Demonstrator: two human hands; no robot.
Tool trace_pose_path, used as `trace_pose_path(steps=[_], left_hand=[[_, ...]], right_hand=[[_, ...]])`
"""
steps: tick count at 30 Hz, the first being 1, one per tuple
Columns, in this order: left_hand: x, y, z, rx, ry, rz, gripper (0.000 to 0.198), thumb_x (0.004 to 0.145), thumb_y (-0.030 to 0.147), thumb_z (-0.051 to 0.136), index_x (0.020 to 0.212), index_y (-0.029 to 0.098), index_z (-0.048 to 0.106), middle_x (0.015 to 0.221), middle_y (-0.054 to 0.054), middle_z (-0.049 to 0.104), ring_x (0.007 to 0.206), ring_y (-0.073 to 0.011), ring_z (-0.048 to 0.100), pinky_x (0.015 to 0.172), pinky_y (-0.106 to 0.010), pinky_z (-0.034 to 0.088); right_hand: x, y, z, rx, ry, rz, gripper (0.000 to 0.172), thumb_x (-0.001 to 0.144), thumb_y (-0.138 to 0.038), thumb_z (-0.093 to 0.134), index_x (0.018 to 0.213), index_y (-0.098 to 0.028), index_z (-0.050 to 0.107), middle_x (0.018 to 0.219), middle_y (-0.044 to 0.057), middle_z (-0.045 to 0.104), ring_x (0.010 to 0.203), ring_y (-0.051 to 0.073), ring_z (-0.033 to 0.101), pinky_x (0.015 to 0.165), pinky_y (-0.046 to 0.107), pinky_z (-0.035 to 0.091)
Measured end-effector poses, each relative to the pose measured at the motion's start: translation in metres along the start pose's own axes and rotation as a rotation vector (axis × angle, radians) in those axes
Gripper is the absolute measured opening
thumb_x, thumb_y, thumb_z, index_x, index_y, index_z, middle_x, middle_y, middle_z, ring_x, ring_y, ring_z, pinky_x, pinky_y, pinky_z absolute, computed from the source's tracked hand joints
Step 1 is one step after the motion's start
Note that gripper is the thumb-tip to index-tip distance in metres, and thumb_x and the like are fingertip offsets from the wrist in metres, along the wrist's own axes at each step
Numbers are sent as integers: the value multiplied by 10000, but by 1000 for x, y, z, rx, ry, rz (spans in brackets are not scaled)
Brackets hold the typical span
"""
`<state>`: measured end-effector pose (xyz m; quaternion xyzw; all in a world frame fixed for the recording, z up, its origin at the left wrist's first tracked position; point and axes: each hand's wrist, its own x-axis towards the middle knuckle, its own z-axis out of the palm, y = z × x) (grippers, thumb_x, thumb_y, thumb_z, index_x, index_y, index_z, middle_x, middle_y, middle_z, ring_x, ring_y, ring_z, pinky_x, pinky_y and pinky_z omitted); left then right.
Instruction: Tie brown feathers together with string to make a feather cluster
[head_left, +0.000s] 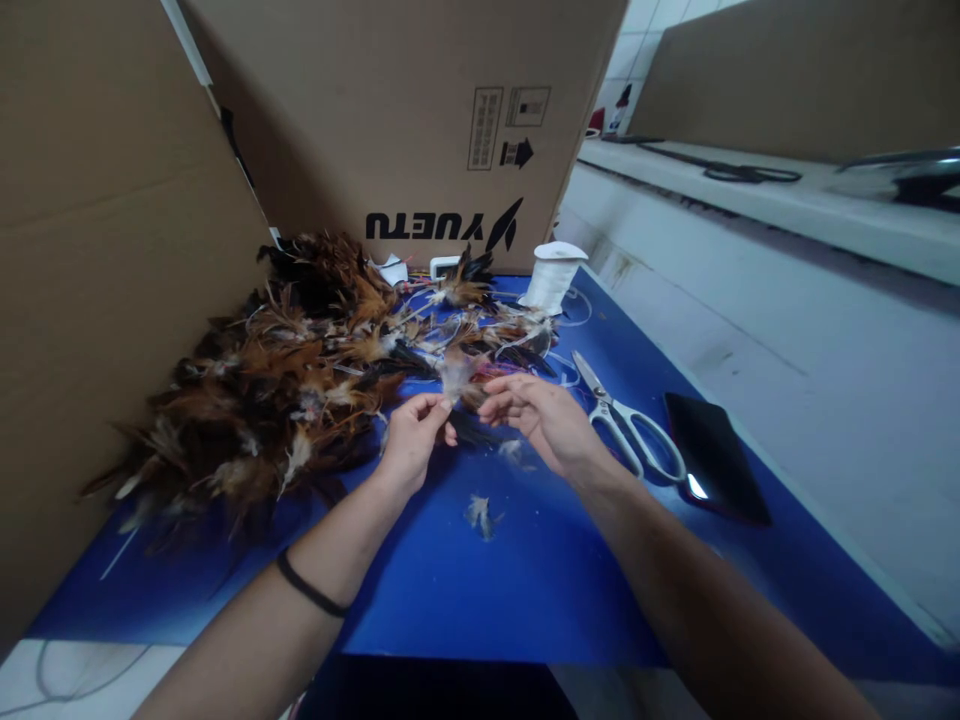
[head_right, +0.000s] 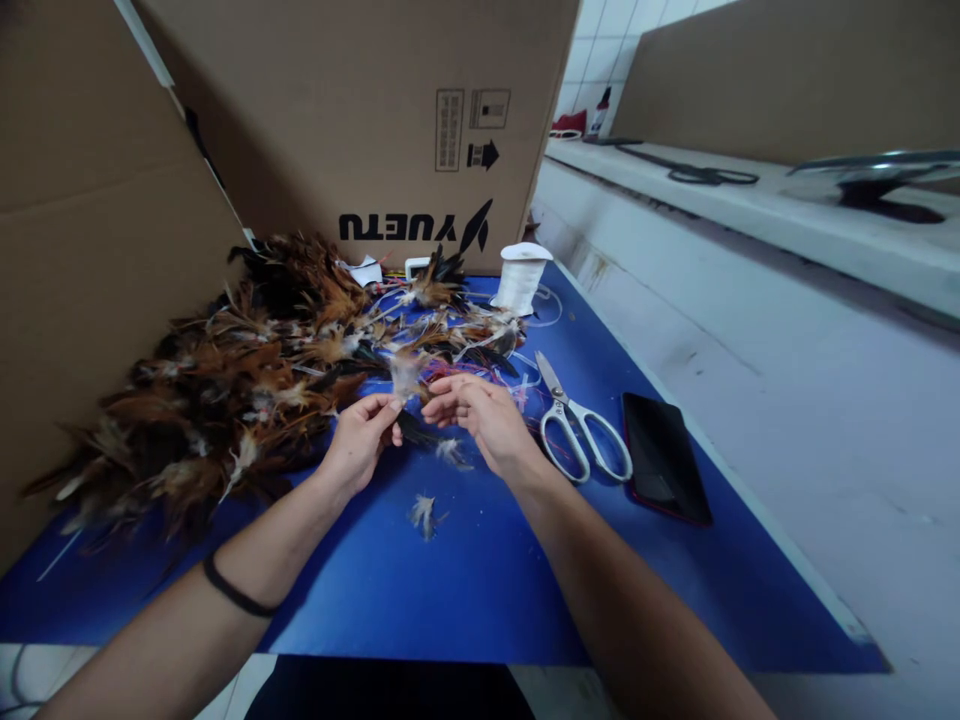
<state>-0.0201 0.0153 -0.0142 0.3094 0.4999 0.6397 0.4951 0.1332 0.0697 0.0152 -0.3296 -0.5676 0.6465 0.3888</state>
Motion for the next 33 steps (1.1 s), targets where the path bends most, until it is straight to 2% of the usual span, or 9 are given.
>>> trace_pose_path(steps=[2,4,8,11,16,24,29,33], left_hand=[[0,0,-1,-83,16,-52,276,632,322,735,768,131,590,452,56,527,392,-57,474,449,-170,403],[0,-2,-1,-129,22,-84,295,604,321,754,759,132,590,454,59,520,392,-55,469,444,-170,403],[0,-5,0,-133,6,-85,286,596,325,758,724,125,598,477,53,528,388,-47,454,437,-172,400],[-1,-6,1,-92,-30,-57,255,634,320,735,728,120,607,484,48,532,396,-49,455,443,-176,400],[-2,-7,2,-19,-67,-19,243,670,331,705,744,118,614,502,37,552,405,-56,460,440,-176,375],[-3,-8,3,8,-26,-36,235,648,333,708,728,121,647,544,32,573,446,-56,436,445,-170,328],[0,-13,0,29,-26,1,222,653,319,710,742,120,669,597,16,612,511,-68,471,512,-177,356],[0,-14,-1,36,-21,24,230,634,323,732,720,117,673,632,5,634,560,-77,505,567,-182,381]], right_hand=[[1,3,0,-18,15,-14,184,747,-278,565,879,-164,626,772,56,687,713,163,635,704,322,481],[0,8,1,-176,-26,-89,189,704,-249,650,875,-170,637,809,53,683,737,166,631,707,316,478],[-3,16,4,-503,-184,-405,217,739,-209,653,955,-190,660,870,55,660,777,173,606,707,318,465],[-5,19,4,-620,-185,-584,169,792,-179,604,944,-204,672,838,47,650,774,166,599,714,312,459],[-5,22,5,-695,-142,-672,185,810,-147,571,960,-212,657,823,33,641,773,157,599,704,291,466],[-5,22,7,-967,-177,-838,196,889,-152,455,941,-175,644,890,88,649,847,184,604,755,332,480],[-6,18,7,-1181,-186,-961,208,911,-161,435,923,-163,642,871,86,658,833,177,589,741,322,460],[-7,16,8,-1293,-198,-998,202,899,-135,434,914,-154,634,872,85,652,836,179,581,738,317,448]])
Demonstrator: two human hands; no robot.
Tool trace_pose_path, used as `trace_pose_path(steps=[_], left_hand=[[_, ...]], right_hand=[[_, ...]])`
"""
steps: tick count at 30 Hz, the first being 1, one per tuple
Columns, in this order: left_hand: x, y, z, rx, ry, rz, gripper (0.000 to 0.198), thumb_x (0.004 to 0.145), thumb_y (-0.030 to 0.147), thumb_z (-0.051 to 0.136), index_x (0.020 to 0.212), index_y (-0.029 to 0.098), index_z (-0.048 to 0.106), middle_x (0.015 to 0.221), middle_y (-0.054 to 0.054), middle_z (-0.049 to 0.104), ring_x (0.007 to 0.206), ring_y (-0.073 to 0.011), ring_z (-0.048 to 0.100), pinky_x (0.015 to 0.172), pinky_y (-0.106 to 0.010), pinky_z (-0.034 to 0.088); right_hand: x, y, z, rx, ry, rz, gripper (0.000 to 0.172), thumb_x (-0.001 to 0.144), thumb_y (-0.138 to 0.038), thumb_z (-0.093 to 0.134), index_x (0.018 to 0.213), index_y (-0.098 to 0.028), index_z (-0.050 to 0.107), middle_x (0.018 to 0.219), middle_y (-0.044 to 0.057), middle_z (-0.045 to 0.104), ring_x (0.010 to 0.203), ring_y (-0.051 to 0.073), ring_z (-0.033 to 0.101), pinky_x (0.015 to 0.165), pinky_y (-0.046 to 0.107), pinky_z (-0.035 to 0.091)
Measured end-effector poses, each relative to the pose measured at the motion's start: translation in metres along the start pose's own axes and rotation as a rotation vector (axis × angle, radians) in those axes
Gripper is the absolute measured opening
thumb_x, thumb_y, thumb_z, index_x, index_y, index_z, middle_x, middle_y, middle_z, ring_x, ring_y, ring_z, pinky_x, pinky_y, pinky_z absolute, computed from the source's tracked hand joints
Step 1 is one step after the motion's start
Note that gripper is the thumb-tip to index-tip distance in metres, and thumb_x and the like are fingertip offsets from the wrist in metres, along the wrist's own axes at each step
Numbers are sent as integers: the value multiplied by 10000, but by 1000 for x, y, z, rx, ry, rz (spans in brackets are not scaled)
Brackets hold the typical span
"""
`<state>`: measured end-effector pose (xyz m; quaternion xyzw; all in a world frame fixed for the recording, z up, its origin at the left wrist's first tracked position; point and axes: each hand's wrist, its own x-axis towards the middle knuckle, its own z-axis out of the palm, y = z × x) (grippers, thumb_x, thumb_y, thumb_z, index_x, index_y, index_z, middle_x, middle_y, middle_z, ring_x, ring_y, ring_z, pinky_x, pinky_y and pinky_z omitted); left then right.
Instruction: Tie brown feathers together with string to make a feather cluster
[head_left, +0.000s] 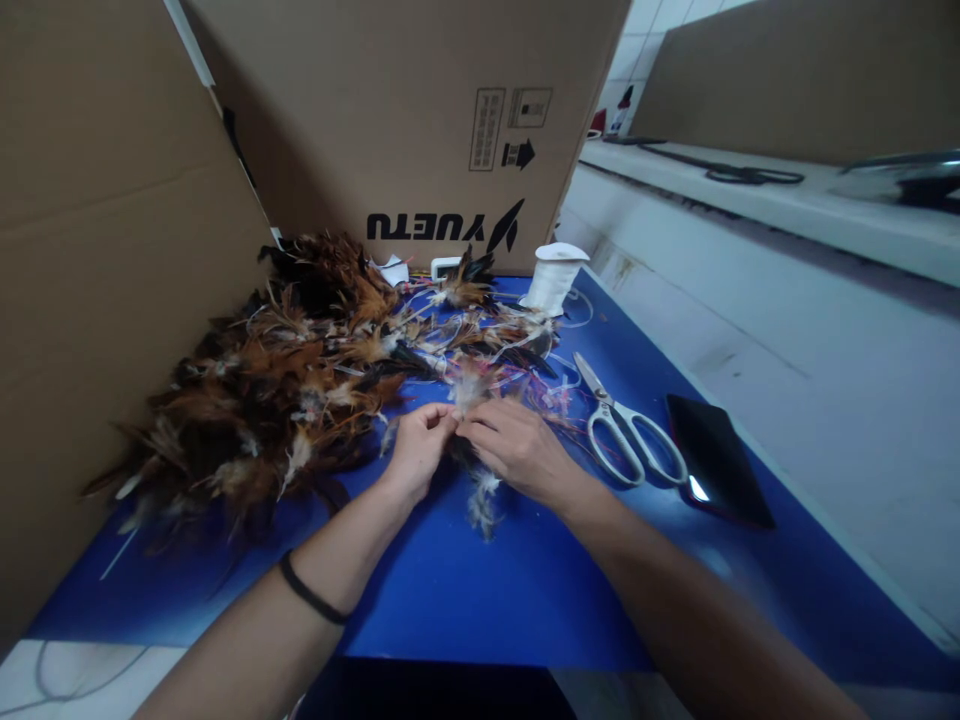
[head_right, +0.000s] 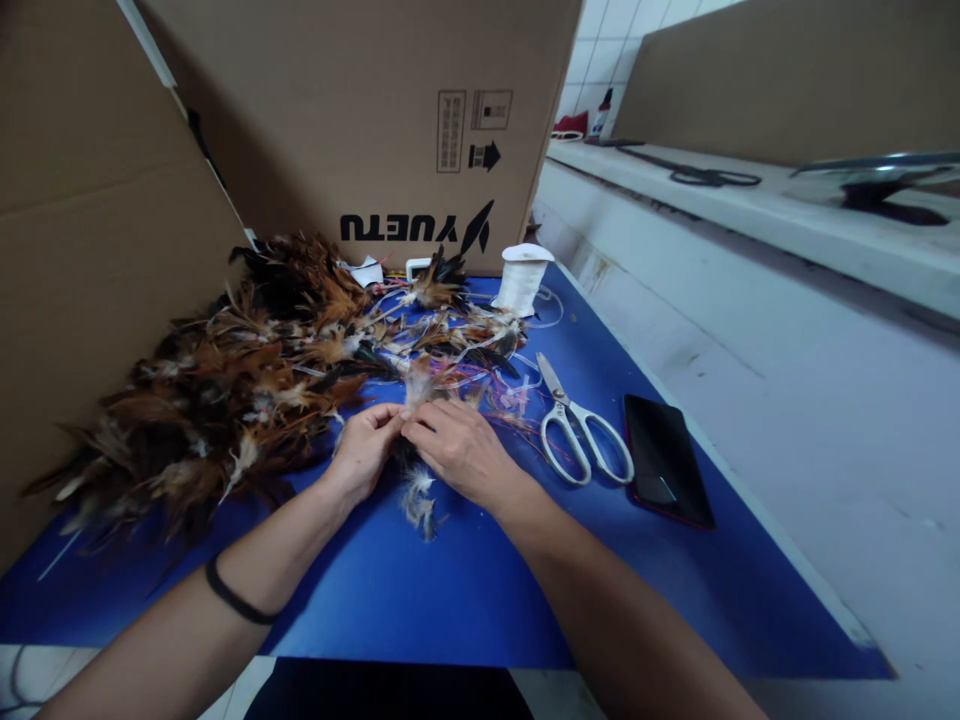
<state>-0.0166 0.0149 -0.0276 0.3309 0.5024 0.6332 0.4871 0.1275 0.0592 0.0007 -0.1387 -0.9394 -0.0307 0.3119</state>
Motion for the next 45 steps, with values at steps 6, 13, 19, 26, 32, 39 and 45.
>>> trace_pose_path(steps=[6,13,19,26,32,39,45], left_hand=[[-5,6,5,-39,-57,-61,290,633,389,726,702,125,627,494,34,555,397,-68,444,430,-192,346],[-7,10,7,-32,-84,-49,259,657,355,710,678,125,592,458,26,551,388,-73,478,441,-195,405],[-7,10,6,-44,-77,-68,263,658,350,716,712,116,610,474,15,568,406,-76,504,450,-196,434],[-6,6,5,-55,-86,-49,257,670,331,720,750,105,626,573,-1,606,457,-76,540,476,-204,475],[-7,9,7,-53,-74,-36,246,650,310,733,732,98,640,553,-1,603,450,-73,538,468,-197,467],[-7,7,7,-30,-54,-15,244,656,311,728,738,97,646,564,-5,612,443,-74,533,468,-204,468],[-6,5,7,28,-37,21,230,679,311,702,742,99,642,515,10,590,413,-75,516,459,-204,451]], right_hand=[[0,-3,4,119,5,103,156,863,-122,445,889,-142,598,856,92,630,815,190,575,746,331,452],[-1,-7,18,616,179,655,53,820,-206,513,815,-180,559,698,-6,582,647,127,543,605,245,438],[0,-6,27,792,181,862,115,808,-275,511,804,-171,560,675,-2,594,589,125,563,566,256,449],[3,-7,27,905,259,881,124,803,-300,520,781,-178,510,683,-19,554,603,116,581,537,236,435],[4,-10,29,903,278,924,117,801,-287,514,760,-178,501,614,-38,529,547,100,529,528,236,407],[7,-13,31,939,318,952,111,794,-283,522,761,-179,505,604,-44,526,506,87,492,497,226,391],[7,-13,32,921,340,956,124,789,-290,526,737,-182,497,595,-42,522,509,86,495,482,220,389]])
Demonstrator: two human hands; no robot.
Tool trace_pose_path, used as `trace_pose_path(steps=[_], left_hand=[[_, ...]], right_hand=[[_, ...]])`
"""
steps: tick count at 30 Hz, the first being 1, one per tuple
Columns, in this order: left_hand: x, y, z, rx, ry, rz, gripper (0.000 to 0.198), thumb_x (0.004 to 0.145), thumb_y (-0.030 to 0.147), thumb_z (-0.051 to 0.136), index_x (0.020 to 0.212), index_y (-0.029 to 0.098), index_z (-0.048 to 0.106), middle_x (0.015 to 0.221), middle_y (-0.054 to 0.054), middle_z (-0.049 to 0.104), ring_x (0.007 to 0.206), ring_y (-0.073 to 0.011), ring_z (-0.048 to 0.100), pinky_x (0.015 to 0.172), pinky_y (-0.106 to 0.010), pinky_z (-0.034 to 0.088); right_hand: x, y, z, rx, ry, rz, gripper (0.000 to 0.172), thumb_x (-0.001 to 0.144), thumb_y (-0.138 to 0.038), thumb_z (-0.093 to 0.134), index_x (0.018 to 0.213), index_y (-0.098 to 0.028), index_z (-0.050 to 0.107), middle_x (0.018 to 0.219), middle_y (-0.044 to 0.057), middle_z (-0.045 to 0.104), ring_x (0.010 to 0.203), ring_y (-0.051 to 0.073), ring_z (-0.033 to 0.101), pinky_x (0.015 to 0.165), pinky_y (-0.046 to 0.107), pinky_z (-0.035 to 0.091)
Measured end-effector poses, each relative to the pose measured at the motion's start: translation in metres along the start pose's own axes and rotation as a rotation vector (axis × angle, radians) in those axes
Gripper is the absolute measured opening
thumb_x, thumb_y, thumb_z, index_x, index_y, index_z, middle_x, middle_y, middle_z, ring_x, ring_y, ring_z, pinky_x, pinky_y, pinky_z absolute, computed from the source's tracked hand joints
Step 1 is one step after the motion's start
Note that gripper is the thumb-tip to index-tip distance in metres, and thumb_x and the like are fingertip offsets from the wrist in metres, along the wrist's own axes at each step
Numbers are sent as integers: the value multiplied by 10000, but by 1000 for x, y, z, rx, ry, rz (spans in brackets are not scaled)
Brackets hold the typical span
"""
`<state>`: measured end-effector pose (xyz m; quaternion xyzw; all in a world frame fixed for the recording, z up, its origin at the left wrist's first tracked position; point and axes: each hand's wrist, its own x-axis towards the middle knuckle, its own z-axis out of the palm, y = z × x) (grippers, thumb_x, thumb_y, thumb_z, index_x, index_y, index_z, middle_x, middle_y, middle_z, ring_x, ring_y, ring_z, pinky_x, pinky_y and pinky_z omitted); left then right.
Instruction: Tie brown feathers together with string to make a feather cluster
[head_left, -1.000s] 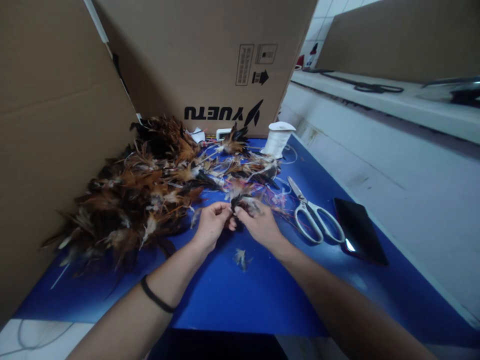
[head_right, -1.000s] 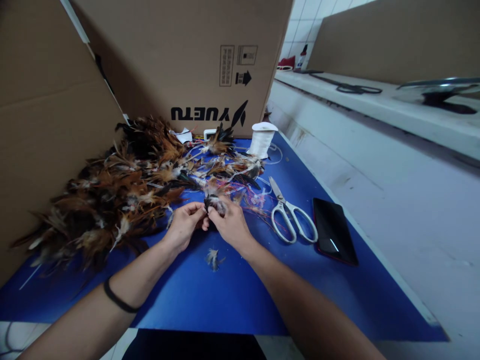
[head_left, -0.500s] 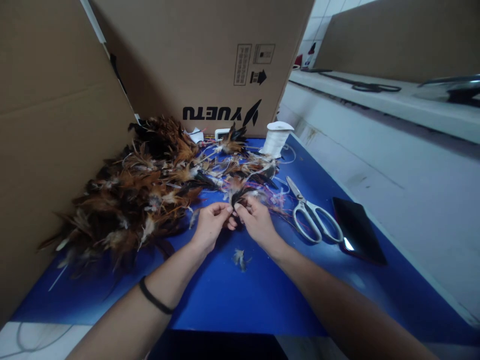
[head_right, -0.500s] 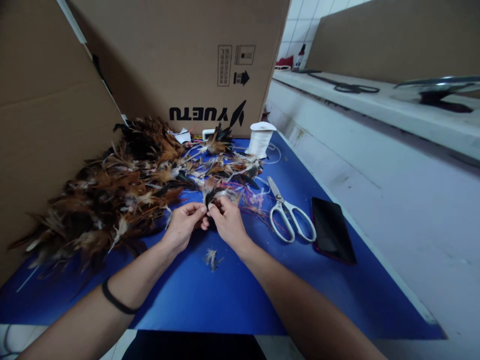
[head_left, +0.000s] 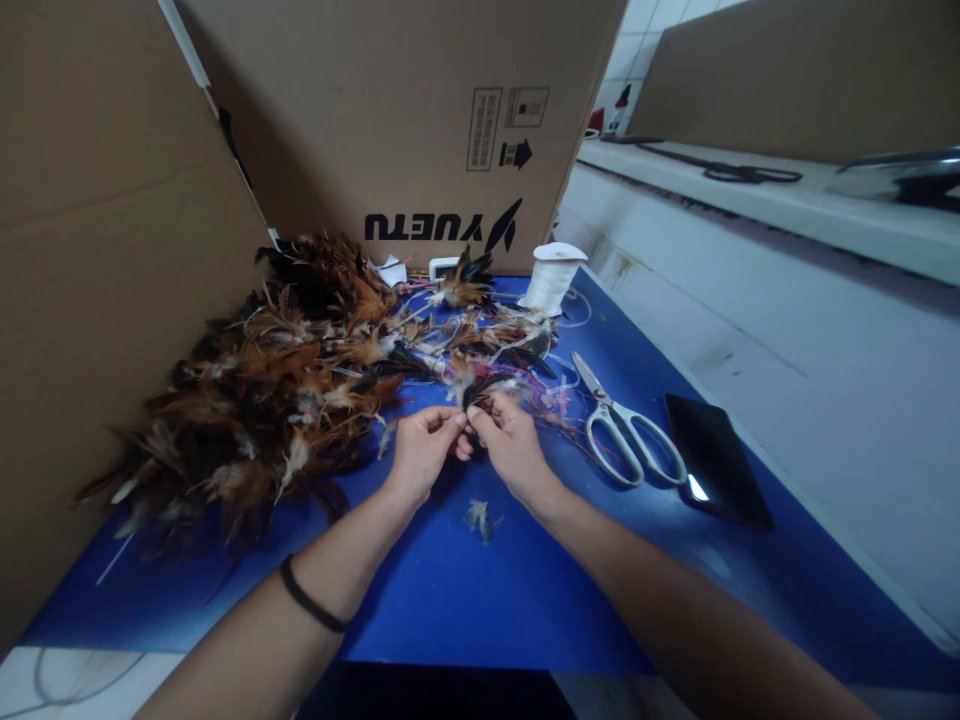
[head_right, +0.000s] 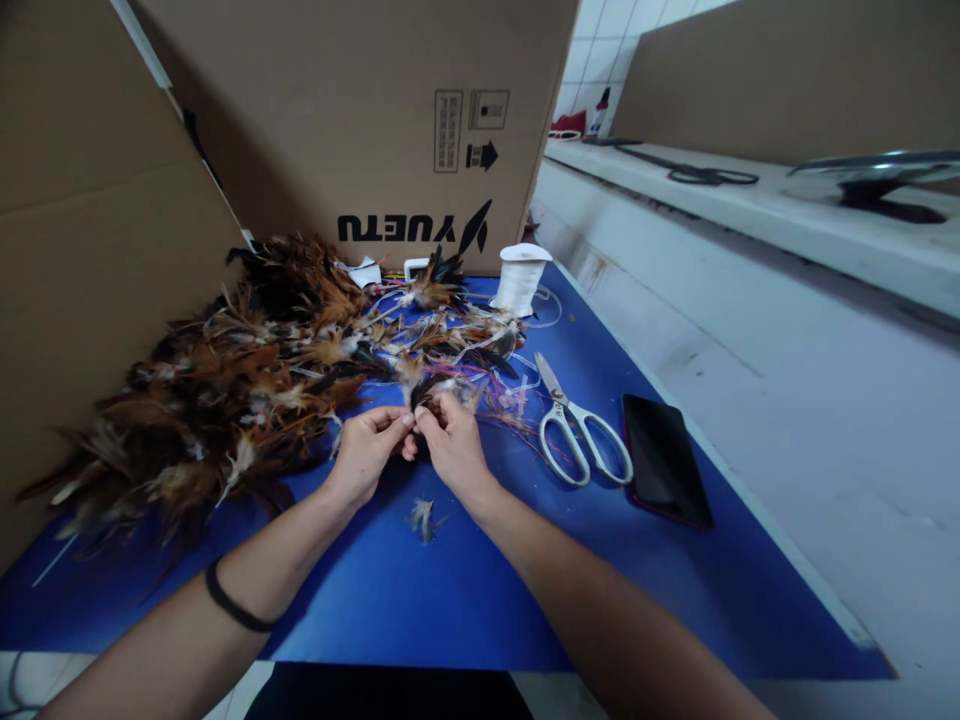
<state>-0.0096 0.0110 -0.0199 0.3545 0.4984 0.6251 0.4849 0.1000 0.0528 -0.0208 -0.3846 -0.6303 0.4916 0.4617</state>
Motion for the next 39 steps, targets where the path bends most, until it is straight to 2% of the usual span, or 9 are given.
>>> trace_pose_path(steps=[8,12,17,23,31,33,35,39], left_hand=[[1,2,0,79,-16,32,199,723,321,643,696,126,610,471,18,573,384,-81,503,438,-195,426],[1,3,-2,133,-9,48,204,722,341,641,681,144,611,442,24,562,376,-92,507,437,-198,430],[5,0,-7,224,-2,68,222,734,362,628,660,154,602,427,28,558,358,-94,499,420,-198,426],[7,-1,-7,269,13,48,186,717,330,631,647,160,602,455,29,568,350,-94,503,393,-197,422],[5,5,-6,212,10,25,215,716,342,641,670,138,592,485,19,563,374,-84,506,397,-189,437],[6,6,-7,178,4,24,221,717,344,644,706,130,588,533,10,579,400,-84,514,406,-194,447],[6,7,-7,136,1,20,234,712,347,654,736,125,585,580,0,593,428,-85,525,419,-200,456],[6,8,-7,46,-18,-10,264,702,356,674,782,123,577,578,3,589,426,-81,515,426,-199,441]], right_hand=[[-2,-2,3,112,-60,40,139,793,-321,520,754,-194,478,548,-61,514,438,92,504,445,228,410],[0,-4,1,70,-40,30,142,757,-312,564,754,-183,505,585,-36,535,506,104,527,507,241,441],[4,-10,-10,119,35,9,302,644,-282,707,873,-189,535,621,-62,511,523,84,483,512,219,409],[11,-18,-27,101,92,-48,233,790,-373,587,861,-161,653,607,-17,546,503,87,438,485,235,361],[20,-31,-45,163,174,-45,204,782,-372,593,791,-174,644,609,-16,536,488,81,445,457,231,380],[21,-31,-47,95,121,-22,197,768,-359,600,732,-169,642,589,-15,547,479,78,445,459,227,375],[20,-31,-47,-2,3,39,178,747,-320,603,674,-161,638,552,-17,553,456,73,433,445,219,351],[15,-30,-41,-117,-245,251,136,719,-250,576,675,-143,647,494,-30,538,392,60,416,389,196,298]])
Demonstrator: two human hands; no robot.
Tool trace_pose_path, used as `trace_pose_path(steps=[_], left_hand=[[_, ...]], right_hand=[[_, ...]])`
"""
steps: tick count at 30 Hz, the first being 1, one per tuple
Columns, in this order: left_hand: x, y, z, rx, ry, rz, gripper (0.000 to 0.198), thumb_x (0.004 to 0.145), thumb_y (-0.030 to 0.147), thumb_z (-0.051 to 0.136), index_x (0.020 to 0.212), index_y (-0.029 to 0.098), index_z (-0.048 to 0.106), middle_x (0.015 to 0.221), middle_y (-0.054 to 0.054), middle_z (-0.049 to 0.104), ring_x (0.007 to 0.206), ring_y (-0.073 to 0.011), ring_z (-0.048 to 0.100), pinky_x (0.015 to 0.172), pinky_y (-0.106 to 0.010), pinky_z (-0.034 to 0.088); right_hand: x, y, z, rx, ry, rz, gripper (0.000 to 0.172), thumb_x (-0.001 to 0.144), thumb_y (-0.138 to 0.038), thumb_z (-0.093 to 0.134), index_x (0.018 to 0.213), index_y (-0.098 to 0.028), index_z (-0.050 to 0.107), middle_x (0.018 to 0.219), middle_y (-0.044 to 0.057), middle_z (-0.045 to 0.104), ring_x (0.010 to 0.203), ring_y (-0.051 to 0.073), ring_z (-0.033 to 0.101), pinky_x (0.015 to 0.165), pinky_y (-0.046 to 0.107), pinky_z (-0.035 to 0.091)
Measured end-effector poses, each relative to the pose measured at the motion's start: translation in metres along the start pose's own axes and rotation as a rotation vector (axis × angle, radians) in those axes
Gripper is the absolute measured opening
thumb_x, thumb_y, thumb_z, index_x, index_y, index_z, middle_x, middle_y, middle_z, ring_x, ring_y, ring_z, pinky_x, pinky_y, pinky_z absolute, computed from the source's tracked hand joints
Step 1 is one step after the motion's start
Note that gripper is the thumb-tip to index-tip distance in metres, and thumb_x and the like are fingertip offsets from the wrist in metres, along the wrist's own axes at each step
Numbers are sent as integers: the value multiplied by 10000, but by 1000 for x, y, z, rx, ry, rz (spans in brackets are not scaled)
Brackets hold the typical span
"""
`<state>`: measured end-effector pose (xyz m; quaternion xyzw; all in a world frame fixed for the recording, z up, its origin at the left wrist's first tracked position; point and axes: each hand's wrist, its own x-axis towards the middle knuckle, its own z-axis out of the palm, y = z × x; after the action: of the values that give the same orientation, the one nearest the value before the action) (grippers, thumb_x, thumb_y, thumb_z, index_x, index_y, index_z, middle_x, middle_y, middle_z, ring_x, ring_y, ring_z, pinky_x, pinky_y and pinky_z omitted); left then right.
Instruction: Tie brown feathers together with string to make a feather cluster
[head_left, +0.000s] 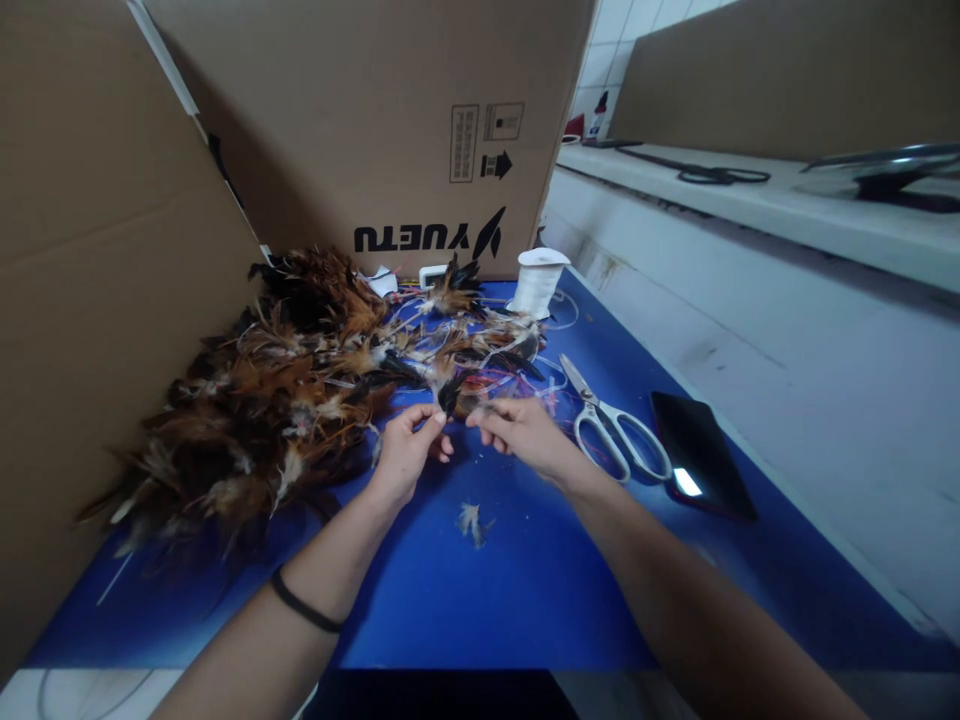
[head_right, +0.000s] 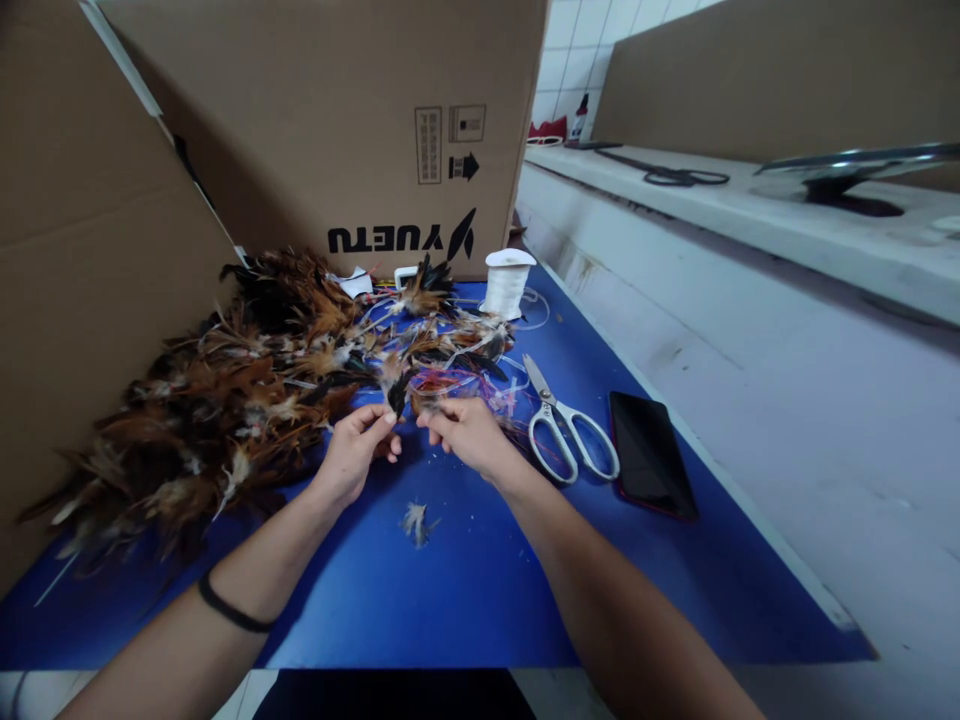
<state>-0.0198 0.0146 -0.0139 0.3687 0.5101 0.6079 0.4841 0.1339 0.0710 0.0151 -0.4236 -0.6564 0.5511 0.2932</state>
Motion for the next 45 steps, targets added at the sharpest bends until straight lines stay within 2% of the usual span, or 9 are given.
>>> trace_pose_path(steps=[5,10,15,18,22,25,29,36,45], left_hand=[[-3,1,-1,-25,-79,-19,244,736,349,660,794,139,549,452,51,518,333,-50,424,380,-161,333],[-5,1,-1,-51,-168,-34,205,764,324,645,794,149,542,430,57,506,336,-48,430,404,-158,333],[-3,2,-1,-144,-129,-36,210,734,310,676,758,146,547,489,59,509,357,-46,448,408,-165,352],[-2,4,-1,-187,-82,-29,212,722,304,684,751,141,553,583,35,564,392,-43,478,421,-168,383],[-1,6,-1,-226,-8,-28,251,680,313,716,753,134,557,799,-30,642,501,-66,561,448,-174,434],[0,6,-2,-247,24,-10,279,660,324,728,762,131,554,908,-62,654,544,-76,585,456,-177,451],[2,4,-3,-259,61,6,286,653,324,731,768,133,552,862,-59,664,529,-74,575,445,-174,444],[3,1,-3,-240,72,28,232,686,301,702,764,129,566,828,-47,663,505,-60,549,437,-173,439],[1,4,-2,-241,72,19,263,650,321,726,750,127,578,832,-50,667,486,-52,533,428,-174,423]], right_hand=[[-2,2,6,-56,-103,193,115,704,-211,553,630,-142,607,445,-48,508,342,46,405,341,168,280],[-3,3,4,-149,-211,234,135,725,-212,504,645,-151,595,442,-44,514,322,51,403,324,170,264],[-9,-4,-6,-482,-374,76,173,743,-220,514,619,-154,616,420,-39,489,392,73,452,423,189,330],[-12,-5,-17,-701,-430,-72,94,696,-179,559,687,-177,653,478,-36,533,465,95,492,470,204,326],[-9,1,-28,-808,-296,-211,285,678,-64,475,803,-216,681,703,-7,658,612,121,571,573,222,369],[-5,5,-30,-817,-104,-224,266,699,-62,452,767,-203,667,743,11,669,663,141,590,623,242,389],[1,10,-27,-826,102,-239,193,742,-113,495,812,-192,657,673,11,638,605,141,562,596,253,392],[8,23,-5,-991,107,-438,159,838,-213,516,949,-210,629,975,57,601,858,175,583,736,285,442],[8,19,4,-1254,149,-399,182,869,-213,464,984,-187,604,1010,81,580,936,210,560,733,294,438]])
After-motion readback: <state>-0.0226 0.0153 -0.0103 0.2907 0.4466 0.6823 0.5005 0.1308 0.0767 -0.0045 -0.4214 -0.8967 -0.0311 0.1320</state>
